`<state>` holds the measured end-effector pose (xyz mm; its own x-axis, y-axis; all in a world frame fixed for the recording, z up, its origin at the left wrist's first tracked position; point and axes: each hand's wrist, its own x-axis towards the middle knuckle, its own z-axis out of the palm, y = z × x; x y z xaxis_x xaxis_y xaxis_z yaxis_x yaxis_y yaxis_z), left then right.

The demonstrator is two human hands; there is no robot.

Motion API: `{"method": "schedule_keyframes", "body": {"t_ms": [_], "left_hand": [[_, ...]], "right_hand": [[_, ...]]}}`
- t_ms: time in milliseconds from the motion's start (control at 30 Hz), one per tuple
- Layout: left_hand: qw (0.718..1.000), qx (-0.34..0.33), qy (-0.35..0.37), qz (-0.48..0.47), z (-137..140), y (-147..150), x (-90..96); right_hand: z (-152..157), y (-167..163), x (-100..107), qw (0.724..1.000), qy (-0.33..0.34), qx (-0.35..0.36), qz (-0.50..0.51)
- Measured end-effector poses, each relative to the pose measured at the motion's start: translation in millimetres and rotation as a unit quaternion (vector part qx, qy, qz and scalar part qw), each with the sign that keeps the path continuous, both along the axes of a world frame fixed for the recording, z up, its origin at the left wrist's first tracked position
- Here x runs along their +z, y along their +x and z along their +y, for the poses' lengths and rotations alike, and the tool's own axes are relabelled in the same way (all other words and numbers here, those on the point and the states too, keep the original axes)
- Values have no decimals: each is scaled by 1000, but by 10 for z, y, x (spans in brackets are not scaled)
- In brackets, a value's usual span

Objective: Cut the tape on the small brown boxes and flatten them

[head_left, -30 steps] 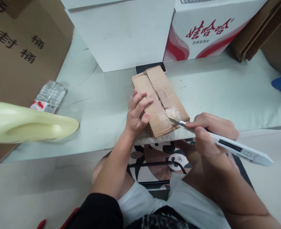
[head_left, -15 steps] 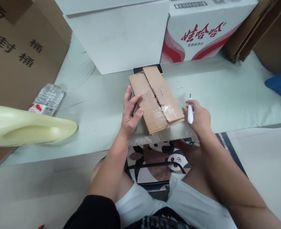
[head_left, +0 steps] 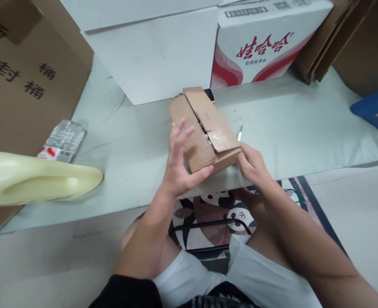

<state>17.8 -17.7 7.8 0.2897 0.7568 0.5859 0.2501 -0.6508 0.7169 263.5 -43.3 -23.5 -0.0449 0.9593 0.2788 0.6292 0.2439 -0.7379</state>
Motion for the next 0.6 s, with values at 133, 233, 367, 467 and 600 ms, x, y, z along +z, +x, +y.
{"method": "schedule_keyframes", "body": {"t_ms": [133,233,367,467,600], "left_hand": [[969,62,-81,-223,106,-69,-10],[891,132,-158,-405,147,-57,42],[801,154,-296,-498,211,-61,45],[791,180,-340,-476,254,-102,-36],[848,240,-318,-350,285,-209,-134]], "right_hand": [[16,-6,-49,998,-42,35,-24],[21,-49,-65,993,-43,98,-57],[2,-152,-41,981,6,186,-44],[-26,-166,-46,987,21,157,16],[-45,-71,-101,994,34,70,75]]}}
